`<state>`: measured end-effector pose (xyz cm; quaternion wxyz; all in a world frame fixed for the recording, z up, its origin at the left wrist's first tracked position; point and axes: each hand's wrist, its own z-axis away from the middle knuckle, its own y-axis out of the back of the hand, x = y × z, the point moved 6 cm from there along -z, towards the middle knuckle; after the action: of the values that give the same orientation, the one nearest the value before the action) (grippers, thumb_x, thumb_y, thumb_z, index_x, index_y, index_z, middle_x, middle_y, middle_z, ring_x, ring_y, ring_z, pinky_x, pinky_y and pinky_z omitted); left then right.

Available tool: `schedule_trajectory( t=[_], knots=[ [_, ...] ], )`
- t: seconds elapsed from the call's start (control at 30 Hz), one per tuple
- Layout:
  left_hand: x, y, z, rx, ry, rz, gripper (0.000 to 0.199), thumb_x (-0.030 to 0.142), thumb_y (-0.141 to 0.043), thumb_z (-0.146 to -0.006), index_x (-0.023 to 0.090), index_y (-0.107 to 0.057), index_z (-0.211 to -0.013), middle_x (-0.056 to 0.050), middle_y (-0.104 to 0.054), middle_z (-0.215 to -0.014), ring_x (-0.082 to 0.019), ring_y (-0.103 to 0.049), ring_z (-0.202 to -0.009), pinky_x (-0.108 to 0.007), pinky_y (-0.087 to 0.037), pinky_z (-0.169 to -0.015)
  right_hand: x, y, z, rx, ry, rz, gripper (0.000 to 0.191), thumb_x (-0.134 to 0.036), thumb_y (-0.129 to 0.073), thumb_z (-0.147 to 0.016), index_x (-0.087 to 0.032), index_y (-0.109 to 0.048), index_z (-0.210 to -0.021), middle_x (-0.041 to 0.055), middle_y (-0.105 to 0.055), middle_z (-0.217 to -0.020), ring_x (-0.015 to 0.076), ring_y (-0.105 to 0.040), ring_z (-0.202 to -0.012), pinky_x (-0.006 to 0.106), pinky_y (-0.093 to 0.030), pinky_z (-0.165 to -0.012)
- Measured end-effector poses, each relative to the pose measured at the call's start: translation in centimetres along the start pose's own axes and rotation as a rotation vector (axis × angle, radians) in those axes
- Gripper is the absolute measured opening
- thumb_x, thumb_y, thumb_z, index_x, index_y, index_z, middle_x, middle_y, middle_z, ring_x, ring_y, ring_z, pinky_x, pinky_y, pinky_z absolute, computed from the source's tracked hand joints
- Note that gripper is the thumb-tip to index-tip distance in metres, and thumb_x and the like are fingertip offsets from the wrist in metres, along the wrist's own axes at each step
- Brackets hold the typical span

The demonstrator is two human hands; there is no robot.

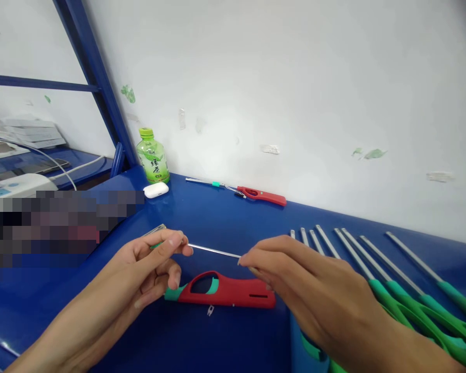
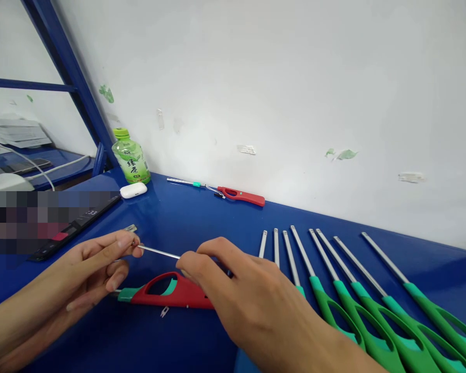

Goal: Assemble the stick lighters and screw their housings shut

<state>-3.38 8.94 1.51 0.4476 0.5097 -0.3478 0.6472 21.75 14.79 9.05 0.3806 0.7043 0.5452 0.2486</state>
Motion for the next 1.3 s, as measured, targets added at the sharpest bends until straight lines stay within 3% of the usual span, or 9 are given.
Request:
schedule_trajectory(
  t=[0.1, 0.37, 0.53, 0.73, 0.9, 1.1, 1.3],
  knots=[
    [0.1, -0.1, -0.1, -0.003, 0.008, 0.017, 0.076, 0.091, -0.099, -0.067, 0.023, -0.088, -0.099, 0.003, -0.063, -0.062, 0.001, -0.017, -0.044, -0.017, -0.033, -0.044, 0.1, 0.0, 0.1, 0.014, -0.006, 0.01, 0.032, -0.014, -0.037, -0.126, -0.03, -0.06, -0.14, -0.0044, -0.083, -0.12, 0.01, -0.086, -0.087, 0.023, -0.062, -0.065],
    [0.6, -0.8, 0.3, -0.044, -0.023, 0.042, 0.072, 0.089, -0.099, -0.068, 0.023, -0.085, -0.091, 0.004, -0.058, -0.062, -0.001, -0.019, -0.045, -0.02, -0.018, -0.041, 0.1, -0.4, 0.2, 0.0, -0.013, -0.005, 0.033, -0.01, -0.04, -0.123, -0.031, -0.059, -0.139, -0.004, -0.083, -0.117, 0.0105, -0.085, -0.082, 0.021, -0.062, -0.064],
    [1.2, -1.3, 0.3, -0.059, -0.058, 0.034, 0.067, 0.086, -0.097, -0.073, 0.023, -0.084, -0.091, 0.005, -0.056, -0.06, -0.002, -0.017, -0.045, -0.022, -0.022, -0.041, 0.4, -0.9, 0.4, -0.046, -0.027, -0.105, 0.035, -0.007, -0.045, -0.12, -0.031, -0.059, -0.141, -0.0002, -0.081, -0.124, 0.0123, -0.086, -0.089, 0.022, -0.069, -0.081],
    [1.4, -1.4, 0.3, -0.058, -0.069, 0.022, 0.062, 0.082, -0.097, -0.076, 0.022, -0.081, -0.085, 0.006, -0.057, -0.058, -0.001, -0.013, -0.044, -0.022, -0.025, -0.043, 0.4, -1.2, 0.6, -0.094, -0.038, -0.166, 0.039, -0.004, -0.045, -0.118, -0.029, -0.061, -0.142, 0.0039, -0.08, -0.129, 0.0142, -0.086, -0.092, 0.025, -0.072, -0.085],
    [1.2, -1.0, 0.3, -0.028, -0.076, 0.032, 0.065, 0.084, -0.098, -0.075, 0.023, -0.086, -0.095, 0.005, -0.06, -0.059, 0.0, -0.014, -0.043, -0.02, -0.021, -0.042, 0.4, -1.5, 0.8, -0.113, -0.011, -0.137, 0.041, -0.003, -0.046, -0.117, -0.028, -0.06, -0.146, 0.004, -0.08, -0.132, 0.0163, -0.087, -0.106, 0.028, -0.074, -0.093],
    [0.9, -0.4, 0.4, 0.013, -0.075, 0.035, 0.069, 0.086, -0.098, -0.074, 0.024, -0.089, -0.102, 0.008, -0.048, -0.052, 0.001, -0.015, -0.043, -0.016, -0.021, -0.043, 0.0, -1.1, 0.7, -0.074, 0.044, -0.078, 0.034, -0.003, -0.049, -0.117, -0.023, -0.064, -0.141, 0.0044, -0.083, -0.125, 0.0164, -0.087, -0.104, 0.021, -0.069, -0.069],
    [0.7, -0.1, 0.2, 0.038, -0.111, -0.082, 0.067, 0.088, -0.095, -0.076, 0.025, -0.088, -0.1, 0.0, -0.065, -0.058, -0.003, -0.034, -0.045, -0.016, -0.023, -0.046, 0.5, 0.3, -0.1, 0.063, -0.047, -0.119, 0.036, -0.004, -0.054, -0.115, -0.03, -0.073, -0.133, -0.0004, -0.084, -0.12, 0.0104, -0.086, -0.097, 0.016, -0.067, -0.076]
  ],
)
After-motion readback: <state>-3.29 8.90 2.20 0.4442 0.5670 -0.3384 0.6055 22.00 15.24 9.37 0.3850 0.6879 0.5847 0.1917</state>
